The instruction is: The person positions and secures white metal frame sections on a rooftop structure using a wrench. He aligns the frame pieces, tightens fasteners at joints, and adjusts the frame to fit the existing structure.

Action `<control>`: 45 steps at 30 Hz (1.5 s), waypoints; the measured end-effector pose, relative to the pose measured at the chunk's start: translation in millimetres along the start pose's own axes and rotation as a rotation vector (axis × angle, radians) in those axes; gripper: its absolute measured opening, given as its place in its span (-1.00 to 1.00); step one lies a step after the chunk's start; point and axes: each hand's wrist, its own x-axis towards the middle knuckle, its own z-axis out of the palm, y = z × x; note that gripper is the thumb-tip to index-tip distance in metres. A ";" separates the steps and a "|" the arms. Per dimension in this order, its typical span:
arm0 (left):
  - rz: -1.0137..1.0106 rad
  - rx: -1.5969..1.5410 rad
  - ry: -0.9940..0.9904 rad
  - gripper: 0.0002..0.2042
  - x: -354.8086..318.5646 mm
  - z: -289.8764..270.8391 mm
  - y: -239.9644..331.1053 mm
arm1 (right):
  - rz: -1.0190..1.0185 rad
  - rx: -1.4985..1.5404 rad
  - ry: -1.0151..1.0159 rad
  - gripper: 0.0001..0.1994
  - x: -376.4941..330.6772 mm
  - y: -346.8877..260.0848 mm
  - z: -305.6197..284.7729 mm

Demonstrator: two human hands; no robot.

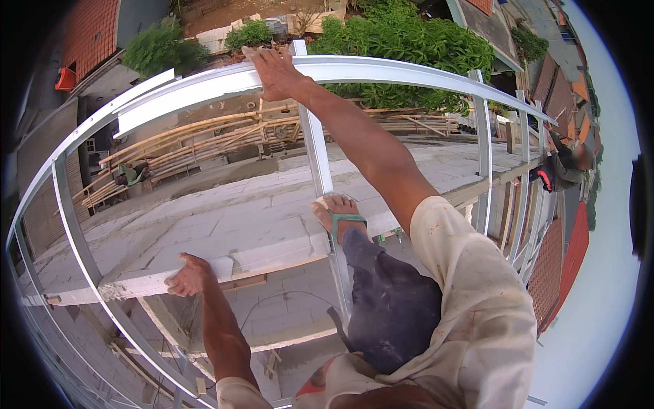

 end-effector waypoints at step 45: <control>0.682 0.182 0.754 -0.50 -75.5 19.3 -10.2 | 0.362 -0.021 0.133 -0.21 -165.4 159.0 -27.0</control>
